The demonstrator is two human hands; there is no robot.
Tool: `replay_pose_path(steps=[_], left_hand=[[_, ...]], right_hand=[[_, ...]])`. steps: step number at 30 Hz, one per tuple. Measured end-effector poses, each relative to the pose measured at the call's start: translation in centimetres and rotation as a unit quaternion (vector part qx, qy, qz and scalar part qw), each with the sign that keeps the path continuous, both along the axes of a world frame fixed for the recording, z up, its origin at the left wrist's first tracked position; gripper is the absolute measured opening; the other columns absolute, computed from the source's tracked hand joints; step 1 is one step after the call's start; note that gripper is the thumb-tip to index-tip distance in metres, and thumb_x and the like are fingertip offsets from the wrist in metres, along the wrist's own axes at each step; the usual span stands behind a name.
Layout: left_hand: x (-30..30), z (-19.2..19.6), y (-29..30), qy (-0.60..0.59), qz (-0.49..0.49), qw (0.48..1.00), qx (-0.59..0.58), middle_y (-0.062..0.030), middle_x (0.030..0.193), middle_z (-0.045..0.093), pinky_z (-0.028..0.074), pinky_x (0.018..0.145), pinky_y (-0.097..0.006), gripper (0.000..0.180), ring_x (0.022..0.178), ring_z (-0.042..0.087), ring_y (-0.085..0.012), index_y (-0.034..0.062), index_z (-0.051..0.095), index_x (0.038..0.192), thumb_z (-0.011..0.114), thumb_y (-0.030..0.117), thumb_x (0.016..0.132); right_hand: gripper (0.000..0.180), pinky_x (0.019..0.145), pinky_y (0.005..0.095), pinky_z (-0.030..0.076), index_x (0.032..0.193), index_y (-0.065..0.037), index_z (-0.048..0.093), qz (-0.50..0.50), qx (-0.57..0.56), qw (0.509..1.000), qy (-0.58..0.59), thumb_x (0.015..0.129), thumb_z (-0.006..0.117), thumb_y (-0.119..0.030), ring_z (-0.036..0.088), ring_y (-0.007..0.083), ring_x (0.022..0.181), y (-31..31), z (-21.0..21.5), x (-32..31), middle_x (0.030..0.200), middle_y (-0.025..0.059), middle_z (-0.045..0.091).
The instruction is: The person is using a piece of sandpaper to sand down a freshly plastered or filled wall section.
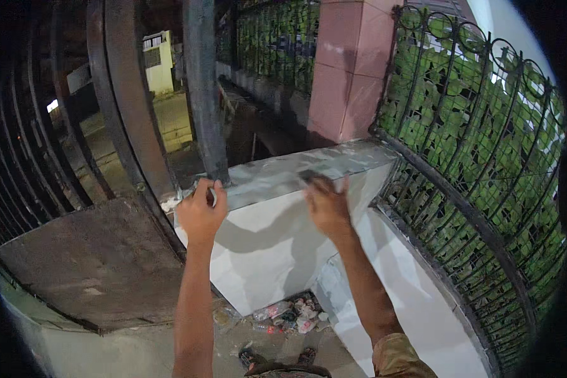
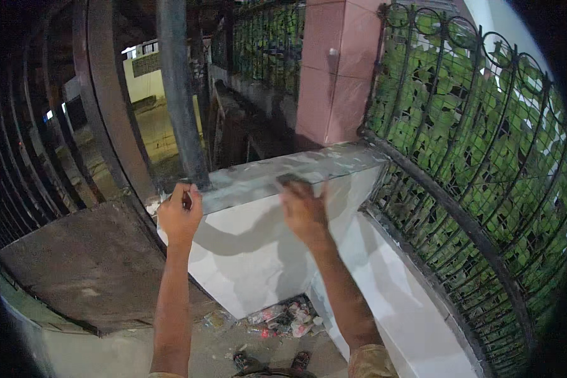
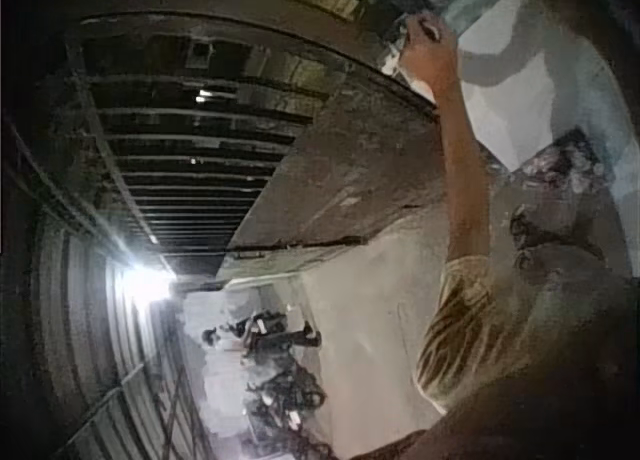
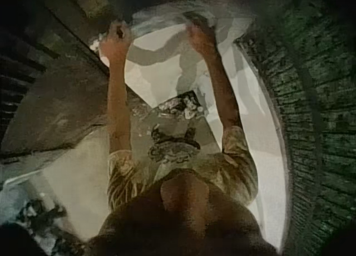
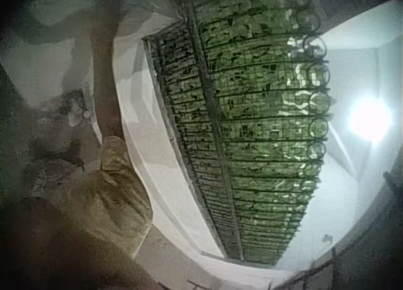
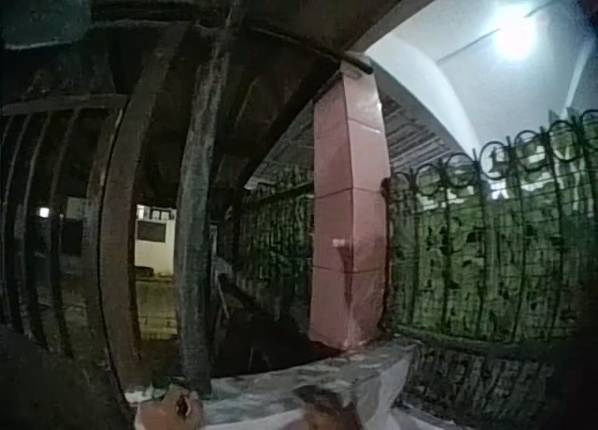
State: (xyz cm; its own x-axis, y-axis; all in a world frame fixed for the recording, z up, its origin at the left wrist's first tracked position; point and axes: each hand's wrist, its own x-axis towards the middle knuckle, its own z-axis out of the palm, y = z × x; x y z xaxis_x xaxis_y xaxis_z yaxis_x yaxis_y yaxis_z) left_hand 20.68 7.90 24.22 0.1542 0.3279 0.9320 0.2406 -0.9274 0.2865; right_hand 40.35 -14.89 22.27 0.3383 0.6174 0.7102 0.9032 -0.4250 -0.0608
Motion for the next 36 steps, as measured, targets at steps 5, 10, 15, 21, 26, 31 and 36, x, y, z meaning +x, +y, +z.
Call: replay_pose_path(steps=[5, 10, 15, 21, 26, 31, 36], left_hand=[[-0.6, 0.4, -0.6, 0.013, 0.021, 1.0, -0.01, -0.0025, 0.052, 0.056, 0.044, 0.045, -0.033, 0.019, 0.043, 0.057, -0.0193, 0.0115, 0.064, 0.081, 0.072, 0.023, 0.094], [0.0, -0.2, -0.9, 0.007, 0.006, 1.0, 0.007, -0.0028, 0.051, 0.054, 0.044, 0.043, -0.035, 0.021, 0.041, 0.055, -0.0203, 0.012, 0.062, 0.078, 0.071, 0.022, 0.093], [-0.5, 0.0, -0.3, 0.02, 0.015, 1.0, 0.013, -0.0025, 0.051, 0.053, 0.043, 0.042, -0.034, 0.02, 0.04, 0.054, -0.0199, 0.0119, 0.062, 0.078, 0.071, 0.022, 0.094], [-0.4, -0.5, 0.2, 0.015, 0.02, 1.0, -0.003, -0.0029, 0.052, 0.055, 0.042, 0.042, -0.035, 0.019, 0.041, 0.054, -0.0199, 0.0121, 0.063, 0.08, 0.07, 0.022, 0.094], [-0.2, -0.2, -0.7, 0.035, 0.042, 0.999, -0.002, -0.0026, 0.052, 0.053, 0.043, 0.043, -0.036, 0.02, 0.042, 0.056, -0.0208, 0.013, 0.062, 0.079, 0.071, 0.024, 0.094], [0.1, -0.1, -1.0, 0.023, 0.031, 0.999, 0.004, -0.0023, 0.051, 0.053, 0.044, 0.043, -0.036, 0.022, 0.041, 0.055, -0.0219, 0.0131, 0.06, 0.078, 0.071, 0.025, 0.093], [-0.8, -0.4, 0.4, 0.034, 0.056, 0.998, 0.002, -0.0017, 0.051, 0.055, 0.044, 0.043, -0.035, 0.021, 0.041, 0.057, -0.0217, 0.0133, 0.061, 0.078, 0.072, 0.023, 0.093]], right_hand=[[0.03, 0.121, 0.0753, 0.008, 0.128, -0.01, 0.067, 0.135, -0.004, 0.991, -0.003, 0.101, 0.061, -0.02, 0.059, 0.0263, 0.128, 1.6, 1.4, -5.2, 0.131, 0.0073, 0.065], [0.028, 0.12, 0.0757, 0.008, 0.126, -0.009, 0.067, 0.063, 0.044, 0.997, -0.001, 0.101, 0.06, -0.02, 0.059, 0.0281, 0.128, -0.6, 0.3, -0.6, 0.13, 0.0079, 0.066], [0.033, 0.122, 0.0734, 0.007, 0.133, -0.012, 0.066, -0.027, 0.016, 0.999, -0.003, 0.103, 0.06, -0.023, 0.057, 0.0273, 0.132, 1.2, -0.8, -1.8, 0.134, 0.0077, 0.064], [0.037, 0.122, 0.0738, 0.003, 0.135, -0.013, 0.066, 0.213, 0.006, 0.977, 0.013, 0.099, 0.065, -0.023, 0.054, 0.0252, 0.136, 3.5, -1.3, -6.3, 0.138, 0.0065, 0.063], [0.034, 0.122, 0.0723, 0.004, 0.133, -0.01, 0.066, 0.107, 0.092, 0.988, 0.065, 0.101, 0.06, -0.021, 0.058, 0.0291, 0.131, -0.2, -0.2, -1.7, 0.13, 0.0092, 0.067], [0.024, 0.121, 0.0723, 0.011, 0.122, -0.008, 0.068, -0.035, 0.108, 0.991, 0.077, 0.102, 0.06, -0.019, 0.06, 0.0322, 0.127, -0.8, -0.9, 0.9, 0.127, 0.0103, 0.068], [0.033, 0.119, 0.076, 0.006, 0.128, -0.009, 0.067, 0.173, 0.081, 0.981, 0.036, 0.097, 0.064, -0.02, 0.051, 0.0292, 0.138, 5.1, -1.9, -8.7, 0.137, 0.01, 0.062]])
